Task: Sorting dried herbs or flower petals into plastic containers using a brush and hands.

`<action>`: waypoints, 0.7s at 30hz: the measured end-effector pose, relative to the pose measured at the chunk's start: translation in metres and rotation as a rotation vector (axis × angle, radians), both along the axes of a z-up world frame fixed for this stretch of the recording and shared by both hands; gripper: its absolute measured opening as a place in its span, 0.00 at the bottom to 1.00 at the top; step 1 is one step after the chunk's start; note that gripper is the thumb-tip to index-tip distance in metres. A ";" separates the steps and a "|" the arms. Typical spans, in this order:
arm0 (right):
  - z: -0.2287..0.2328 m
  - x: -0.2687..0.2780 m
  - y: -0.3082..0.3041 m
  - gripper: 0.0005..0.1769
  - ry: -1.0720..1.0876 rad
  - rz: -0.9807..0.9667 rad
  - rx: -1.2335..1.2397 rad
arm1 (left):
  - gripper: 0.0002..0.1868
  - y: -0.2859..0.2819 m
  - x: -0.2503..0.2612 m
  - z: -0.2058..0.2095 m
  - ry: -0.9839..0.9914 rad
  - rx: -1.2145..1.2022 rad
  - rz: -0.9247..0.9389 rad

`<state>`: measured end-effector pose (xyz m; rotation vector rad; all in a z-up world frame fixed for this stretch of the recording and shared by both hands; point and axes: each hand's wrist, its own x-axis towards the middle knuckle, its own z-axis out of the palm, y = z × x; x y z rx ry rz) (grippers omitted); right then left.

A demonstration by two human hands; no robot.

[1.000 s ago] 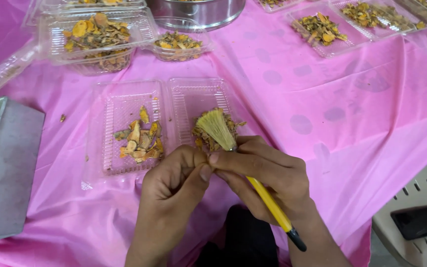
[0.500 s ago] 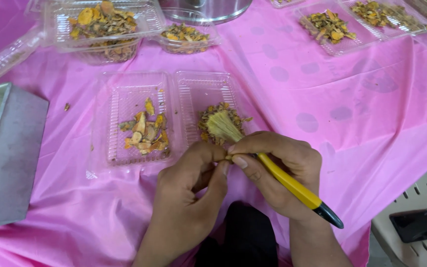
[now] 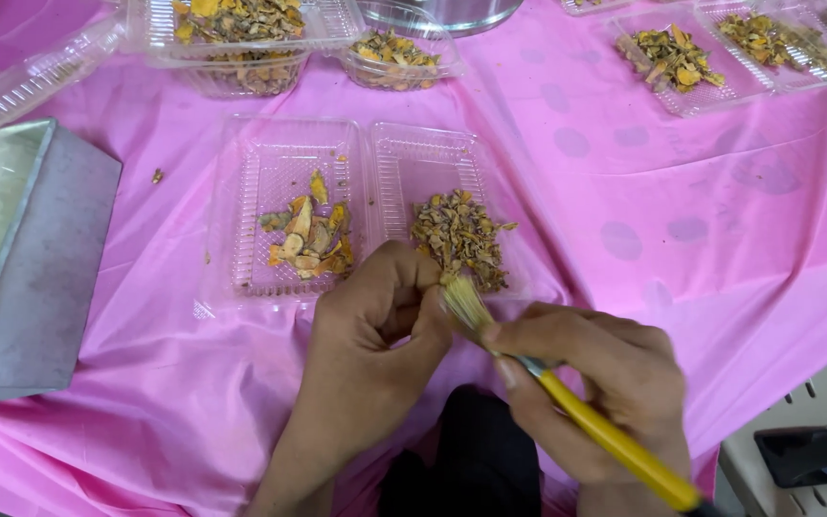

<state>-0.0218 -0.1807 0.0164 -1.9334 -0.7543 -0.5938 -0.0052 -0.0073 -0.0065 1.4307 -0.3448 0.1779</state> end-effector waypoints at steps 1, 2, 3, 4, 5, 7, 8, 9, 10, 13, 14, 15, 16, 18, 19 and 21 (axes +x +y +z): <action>-0.003 -0.005 -0.002 0.05 -0.004 0.000 0.000 | 0.13 0.002 0.000 0.001 -0.004 0.000 0.000; -0.006 -0.009 -0.003 0.08 0.000 -0.133 0.069 | 0.13 0.004 0.000 0.002 0.008 -0.006 0.007; -0.010 -0.014 -0.006 0.10 0.008 -0.263 0.134 | 0.14 0.005 -0.001 0.003 0.022 -0.015 0.016; -0.013 -0.011 -0.006 0.10 0.006 -0.261 0.130 | 0.14 0.004 0.001 0.003 0.020 -0.019 0.018; -0.017 -0.009 -0.006 0.12 0.012 -0.238 0.079 | 0.13 0.004 0.001 0.002 0.017 -0.045 -0.004; -0.019 -0.003 -0.008 0.13 0.022 -0.215 0.032 | 0.13 0.005 0.001 0.003 0.017 -0.067 -0.026; -0.018 0.002 -0.010 0.11 0.014 -0.113 -0.035 | 0.12 0.006 0.001 0.005 -0.024 -0.001 0.028; -0.016 0.007 -0.010 0.09 0.003 -0.008 -0.098 | 0.12 0.009 0.001 0.007 -0.068 0.068 0.083; -0.016 0.008 -0.014 0.09 0.003 -0.005 -0.091 | 0.12 0.016 -0.001 0.009 -0.068 0.076 0.086; -0.016 0.020 -0.025 0.10 0.005 -0.082 -0.043 | 0.11 0.031 -0.002 0.012 -0.233 0.523 0.447; -0.019 0.028 -0.027 0.08 -0.007 -0.146 0.057 | 0.07 0.035 -0.001 0.013 -0.142 0.649 0.521; -0.021 0.036 -0.027 0.06 -0.016 -0.206 0.159 | 0.07 0.041 -0.002 0.013 -0.044 0.776 0.596; -0.016 0.045 -0.025 0.06 -0.021 -0.201 0.153 | 0.07 0.042 0.000 0.011 -0.045 0.768 0.603; -0.007 0.061 -0.020 0.09 -0.052 -0.111 0.039 | 0.05 0.045 0.004 0.005 -0.224 0.976 0.647; -0.007 0.068 -0.021 0.09 -0.054 -0.105 0.034 | 0.05 0.045 0.004 0.002 -0.221 0.971 0.654; -0.009 0.081 -0.025 0.10 0.170 0.077 -0.179 | 0.08 0.045 0.006 -0.003 -0.578 1.574 0.521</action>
